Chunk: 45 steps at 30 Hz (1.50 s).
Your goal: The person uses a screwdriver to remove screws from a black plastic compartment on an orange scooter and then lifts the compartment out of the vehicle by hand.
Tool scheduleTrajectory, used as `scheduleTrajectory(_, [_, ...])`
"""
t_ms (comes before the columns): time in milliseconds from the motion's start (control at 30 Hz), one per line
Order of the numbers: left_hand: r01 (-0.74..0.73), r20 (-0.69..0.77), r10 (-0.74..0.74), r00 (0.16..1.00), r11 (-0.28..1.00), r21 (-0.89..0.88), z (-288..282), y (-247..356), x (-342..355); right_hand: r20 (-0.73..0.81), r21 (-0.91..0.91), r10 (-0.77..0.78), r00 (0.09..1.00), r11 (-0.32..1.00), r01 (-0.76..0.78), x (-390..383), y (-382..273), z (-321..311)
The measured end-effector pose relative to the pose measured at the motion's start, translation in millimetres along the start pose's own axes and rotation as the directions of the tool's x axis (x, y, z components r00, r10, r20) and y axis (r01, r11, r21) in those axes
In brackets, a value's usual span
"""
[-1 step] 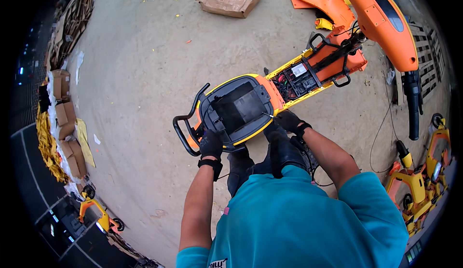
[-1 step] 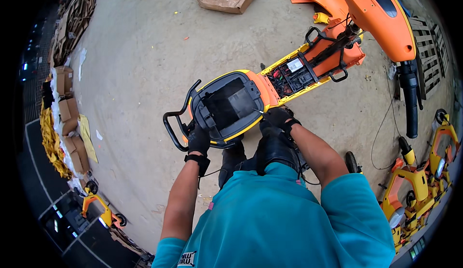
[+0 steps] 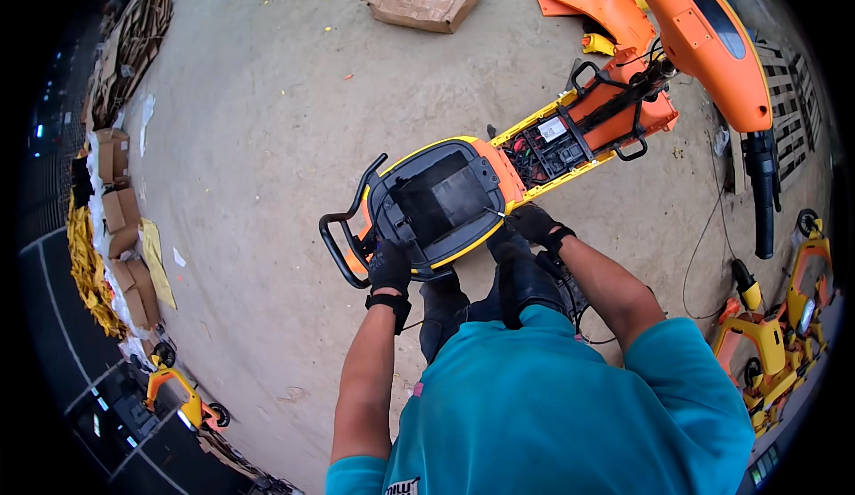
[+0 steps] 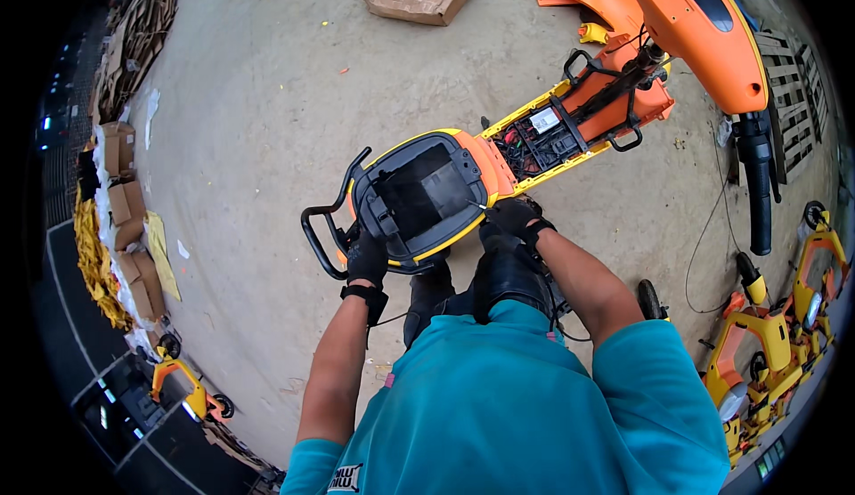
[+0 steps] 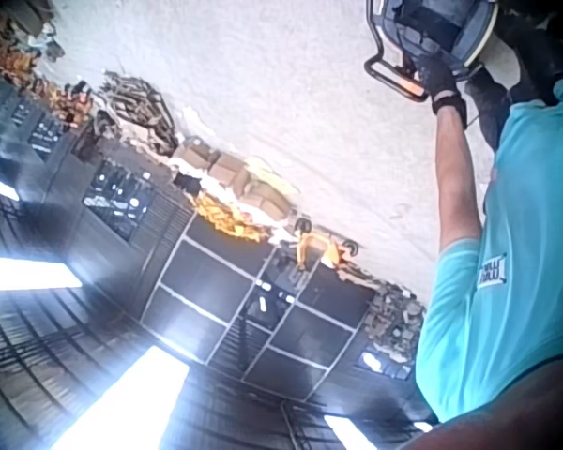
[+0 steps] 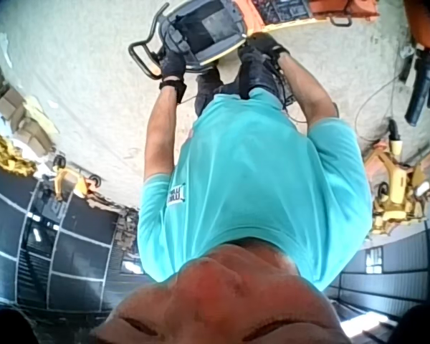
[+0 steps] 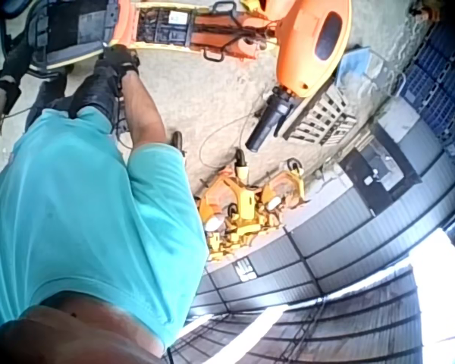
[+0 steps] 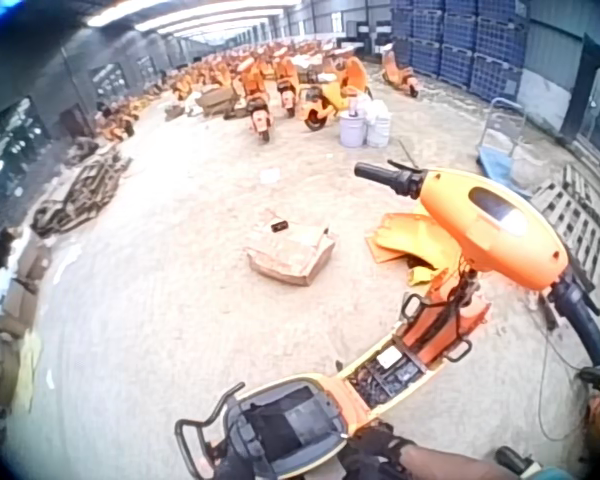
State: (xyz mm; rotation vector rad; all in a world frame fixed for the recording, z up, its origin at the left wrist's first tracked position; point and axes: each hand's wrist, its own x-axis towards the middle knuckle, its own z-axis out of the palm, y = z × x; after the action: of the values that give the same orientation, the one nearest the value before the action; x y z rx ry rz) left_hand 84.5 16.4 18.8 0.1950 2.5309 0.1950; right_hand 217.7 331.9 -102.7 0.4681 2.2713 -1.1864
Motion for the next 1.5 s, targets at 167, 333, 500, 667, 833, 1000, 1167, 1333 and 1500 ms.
scheduleTrajectory(167, [-0.356,-0.199,0.367,0.909,0.93,0.087,-7.1,5.5,-15.5,0.008,-0.01,-0.046,0.999,0.999,0.046,0.3,0.0,-1.0])
scheduleTrajectory(333, [-0.321,-0.131,0.324,0.937,0.946,0.045,1.1,-12.2,-10.1,0.014,-0.019,-0.049,0.999,0.999,0.049,0.9,-5.4,-3.1])
scheduleTrajectory(500, [-0.041,-0.049,0.049,0.998,0.987,0.154,-18.0,14.1,-16.1,0.02,-0.022,-0.023,1.0,0.999,0.023,1.2,-2.0,-1.4])
scheduleTrajectory(667, [-0.285,-0.184,0.323,0.928,0.936,0.207,-19.4,11.5,-17.0,0.013,-0.047,0.002,1.0,0.999,-0.002,4.9,1.4,2.8])
scheduleTrajectory(833, [-0.289,-0.15,0.303,0.941,0.951,0.111,-2.9,-3.4,-13.2,0.008,-0.023,-0.021,1.0,1.0,0.021,1.7,-6.8,1.0])
scheduleTrajectory(1000, [0.066,0.047,-0.073,0.996,0.99,0.127,-21.8,14.1,-11.0,0.001,-0.02,-0.027,1.0,0.999,0.027,2.9,0.3,2.3])
scheduleTrajectory(1167, [-0.276,-0.2,0.3,0.933,0.951,0.141,-12.5,10.7,-17.7,0.01,-0.036,-0.016,1.0,0.999,0.016,0.1,-9.2,-3.7])
scheduleTrajectory(1333, [-0.365,-0.226,0.4,0.888,0.913,0.181,-0.2,2.5,-14.7,0.008,-0.022,-0.034,0.999,0.999,0.035,2.1,-4.6,0.5])
scheduleTrajectory(1500, [-0.091,0.046,0.087,0.995,0.991,0.101,-7.2,4.2,-7.5,0.099,-0.048,0.017,0.995,0.999,-0.012,1.3,-7.1,-6.0])
